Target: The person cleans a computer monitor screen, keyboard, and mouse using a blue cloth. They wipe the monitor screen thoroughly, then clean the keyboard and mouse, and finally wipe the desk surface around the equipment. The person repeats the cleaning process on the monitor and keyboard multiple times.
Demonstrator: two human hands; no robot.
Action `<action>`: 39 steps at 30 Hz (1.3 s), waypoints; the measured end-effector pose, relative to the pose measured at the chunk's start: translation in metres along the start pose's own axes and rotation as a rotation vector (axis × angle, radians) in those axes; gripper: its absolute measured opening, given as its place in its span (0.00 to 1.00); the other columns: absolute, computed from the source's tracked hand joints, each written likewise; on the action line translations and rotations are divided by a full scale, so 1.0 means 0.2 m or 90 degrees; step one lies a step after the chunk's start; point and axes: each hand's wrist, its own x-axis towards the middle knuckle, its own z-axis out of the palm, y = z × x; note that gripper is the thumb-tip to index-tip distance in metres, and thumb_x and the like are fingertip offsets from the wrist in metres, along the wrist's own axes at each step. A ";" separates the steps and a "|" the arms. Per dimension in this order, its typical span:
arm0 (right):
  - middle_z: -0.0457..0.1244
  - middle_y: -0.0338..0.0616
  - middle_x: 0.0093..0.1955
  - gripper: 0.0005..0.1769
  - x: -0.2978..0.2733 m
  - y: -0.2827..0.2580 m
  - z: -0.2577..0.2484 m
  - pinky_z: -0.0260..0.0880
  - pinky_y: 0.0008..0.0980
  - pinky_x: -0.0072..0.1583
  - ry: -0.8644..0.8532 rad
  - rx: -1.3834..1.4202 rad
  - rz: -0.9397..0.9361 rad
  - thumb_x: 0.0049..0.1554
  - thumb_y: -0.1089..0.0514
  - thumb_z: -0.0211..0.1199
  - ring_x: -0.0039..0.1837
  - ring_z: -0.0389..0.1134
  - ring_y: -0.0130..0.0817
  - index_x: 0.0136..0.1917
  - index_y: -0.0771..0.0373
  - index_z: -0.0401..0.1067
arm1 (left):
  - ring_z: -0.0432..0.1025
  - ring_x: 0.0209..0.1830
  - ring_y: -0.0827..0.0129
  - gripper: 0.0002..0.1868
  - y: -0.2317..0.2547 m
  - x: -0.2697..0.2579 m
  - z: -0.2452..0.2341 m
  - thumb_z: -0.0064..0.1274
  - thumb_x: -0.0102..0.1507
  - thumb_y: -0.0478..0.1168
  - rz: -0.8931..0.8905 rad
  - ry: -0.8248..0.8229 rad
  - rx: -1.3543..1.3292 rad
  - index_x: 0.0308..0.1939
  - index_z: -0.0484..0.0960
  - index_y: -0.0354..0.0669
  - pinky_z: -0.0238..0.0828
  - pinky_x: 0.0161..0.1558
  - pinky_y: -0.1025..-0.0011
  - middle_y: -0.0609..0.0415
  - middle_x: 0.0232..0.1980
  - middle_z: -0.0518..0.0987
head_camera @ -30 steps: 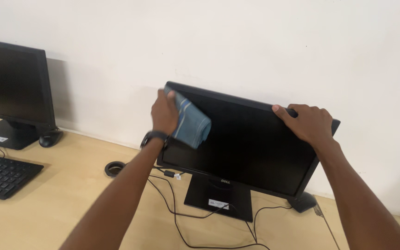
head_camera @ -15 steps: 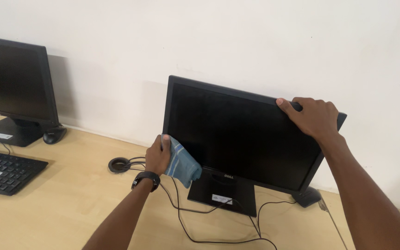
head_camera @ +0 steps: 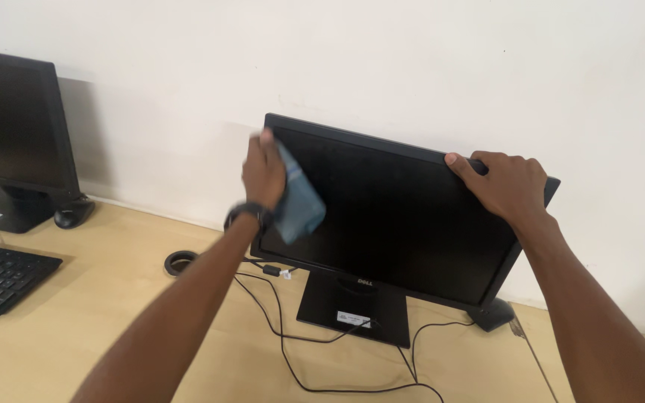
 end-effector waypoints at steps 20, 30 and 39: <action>0.63 0.44 0.22 0.44 -0.01 0.00 0.02 0.58 0.42 0.42 0.043 -0.013 -0.021 0.61 0.19 0.47 0.29 0.65 0.41 0.40 0.59 0.82 | 0.75 0.37 0.39 0.24 -0.15 -0.25 -0.06 0.26 0.76 0.54 0.145 0.075 0.105 0.47 0.70 0.39 0.69 0.39 0.48 0.38 0.34 0.79; 0.64 0.42 0.27 0.38 -0.04 0.01 0.07 0.54 0.50 0.53 0.160 0.005 -0.110 0.65 0.24 0.52 0.34 0.64 0.39 0.44 0.61 0.80 | 0.74 0.37 0.36 0.28 -0.48 -0.64 -0.13 0.25 0.74 0.60 0.005 0.018 0.096 0.46 0.69 0.40 0.69 0.38 0.47 0.35 0.34 0.79; 0.62 0.42 0.28 0.38 -0.08 0.02 0.05 0.52 0.50 0.51 0.153 0.021 -0.106 0.66 0.26 0.51 0.34 0.61 0.40 0.42 0.62 0.77 | 0.75 0.41 0.47 0.25 -0.69 -0.80 -0.15 0.30 0.73 0.59 -0.166 -0.027 0.006 0.49 0.72 0.42 0.70 0.45 0.55 0.42 0.40 0.80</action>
